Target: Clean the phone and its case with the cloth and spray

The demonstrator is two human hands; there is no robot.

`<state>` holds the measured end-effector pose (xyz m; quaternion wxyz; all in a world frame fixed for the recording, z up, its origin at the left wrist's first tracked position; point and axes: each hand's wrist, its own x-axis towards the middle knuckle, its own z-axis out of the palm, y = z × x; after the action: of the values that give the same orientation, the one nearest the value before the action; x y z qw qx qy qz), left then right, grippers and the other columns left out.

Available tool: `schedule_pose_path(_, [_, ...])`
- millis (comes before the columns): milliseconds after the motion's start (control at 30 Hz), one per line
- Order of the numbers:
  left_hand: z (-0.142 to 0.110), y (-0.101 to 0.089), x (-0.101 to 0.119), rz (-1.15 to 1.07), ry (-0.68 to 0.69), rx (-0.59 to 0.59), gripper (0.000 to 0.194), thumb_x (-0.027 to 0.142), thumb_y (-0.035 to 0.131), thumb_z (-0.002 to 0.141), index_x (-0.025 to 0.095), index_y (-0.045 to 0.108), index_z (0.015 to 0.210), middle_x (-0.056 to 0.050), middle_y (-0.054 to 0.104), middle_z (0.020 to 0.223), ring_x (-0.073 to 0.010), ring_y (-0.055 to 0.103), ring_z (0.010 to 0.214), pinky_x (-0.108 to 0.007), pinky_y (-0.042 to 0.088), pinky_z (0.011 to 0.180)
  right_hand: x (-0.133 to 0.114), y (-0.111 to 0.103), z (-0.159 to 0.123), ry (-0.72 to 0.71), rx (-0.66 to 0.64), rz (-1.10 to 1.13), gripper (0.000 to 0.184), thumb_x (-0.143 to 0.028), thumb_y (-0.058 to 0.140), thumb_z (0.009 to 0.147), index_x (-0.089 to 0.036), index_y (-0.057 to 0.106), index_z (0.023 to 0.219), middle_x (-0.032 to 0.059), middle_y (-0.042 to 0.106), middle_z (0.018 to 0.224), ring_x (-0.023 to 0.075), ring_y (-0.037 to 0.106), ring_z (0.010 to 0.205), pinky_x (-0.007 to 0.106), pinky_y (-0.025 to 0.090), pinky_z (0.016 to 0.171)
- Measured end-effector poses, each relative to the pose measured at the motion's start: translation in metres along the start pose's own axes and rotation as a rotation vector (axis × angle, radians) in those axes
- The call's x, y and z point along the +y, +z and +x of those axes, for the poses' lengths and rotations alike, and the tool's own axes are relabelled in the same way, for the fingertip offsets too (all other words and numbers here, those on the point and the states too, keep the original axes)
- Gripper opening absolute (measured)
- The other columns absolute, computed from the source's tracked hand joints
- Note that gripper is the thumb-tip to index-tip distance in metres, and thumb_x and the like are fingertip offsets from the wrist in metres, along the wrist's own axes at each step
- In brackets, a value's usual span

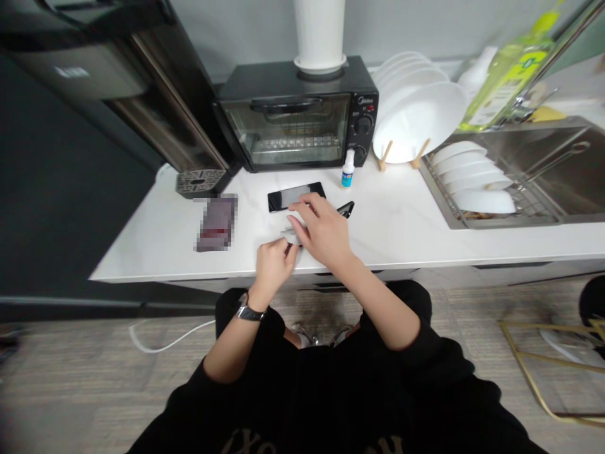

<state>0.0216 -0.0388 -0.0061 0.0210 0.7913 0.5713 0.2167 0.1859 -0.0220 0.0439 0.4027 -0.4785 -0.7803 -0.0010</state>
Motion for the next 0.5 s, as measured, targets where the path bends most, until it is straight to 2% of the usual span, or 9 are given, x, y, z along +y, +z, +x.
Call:
schedule_pose_path(67, [0.0, 0.0, -0.001, -0.004, 0.007, -0.008, 0.025, 0.021, 0.058, 0.098, 0.018, 0.071, 0.077, -0.01, 0.076, 0.072, -0.024, 0.071, 0.065, -0.032, 0.041, 0.062, -0.004, 0.007, 0.011, -0.065, -0.088, -0.101, 0.043, -0.046, 0.043, 0.111, -0.019, 0.076, 0.117, 0.0119, 0.074, 0.121, 0.0265, 0.066, 0.106, 0.041, 0.051, 0.092])
schedule_pose_path(200, [-0.001, 0.0, -0.002, -0.031, 0.015, -0.024, 0.026, 0.022, 0.058, 0.099, 0.018, 0.072, 0.077, -0.011, 0.076, 0.073, -0.0249, 0.071, 0.065, -0.033, 0.04, 0.062, 0.001, 0.016, 0.012, -0.139, -0.263, -0.238, 0.055, -0.037, 0.033, 0.113, -0.018, 0.075, 0.083, 0.0091, 0.076, 0.085, 0.0244, 0.065, 0.087, 0.042, 0.042, 0.085])
schedule_pose_path(300, [-0.001, 0.0, -0.001, -0.112, 0.024, 0.013, 0.031, 0.033, 0.055, 0.107, 0.018, 0.077, 0.092, -0.009, 0.079, 0.079, -0.0225, 0.073, 0.068, -0.031, 0.04, 0.063, 0.024, 0.009, 0.011, -0.124, -0.252, -0.279, 0.054, -0.034, 0.033, 0.111, -0.018, 0.073, 0.079, 0.0095, 0.075, 0.081, 0.0245, 0.064, 0.082, 0.042, 0.04, 0.081])
schedule_pose_path(400, [0.0, -0.001, 0.0, -0.19, 0.013, 0.052, 0.034, 0.04, 0.053, 0.11, 0.02, 0.08, 0.109, -0.008, 0.08, 0.082, -0.0198, 0.073, 0.067, -0.029, 0.039, 0.062, 0.055, -0.002, 0.019, -0.013, -0.218, -0.327, 0.05, -0.028, 0.034, 0.107, -0.016, 0.075, 0.081, 0.0123, 0.077, 0.083, 0.0275, 0.066, 0.082, 0.044, 0.041, 0.082])
schedule_pose_path(500, [0.0, -0.001, 0.001, -0.189, -0.012, 0.053, 0.036, 0.042, 0.054, 0.11, 0.019, 0.081, 0.106, -0.007, 0.078, 0.073, -0.0196, 0.071, 0.063, -0.029, 0.036, 0.059, 0.07, -0.007, 0.027, 0.131, -0.188, -0.384, 0.046, -0.024, 0.037, 0.102, -0.013, 0.076, 0.08, 0.0158, 0.077, 0.081, 0.0293, 0.067, 0.078, 0.045, 0.045, 0.088])
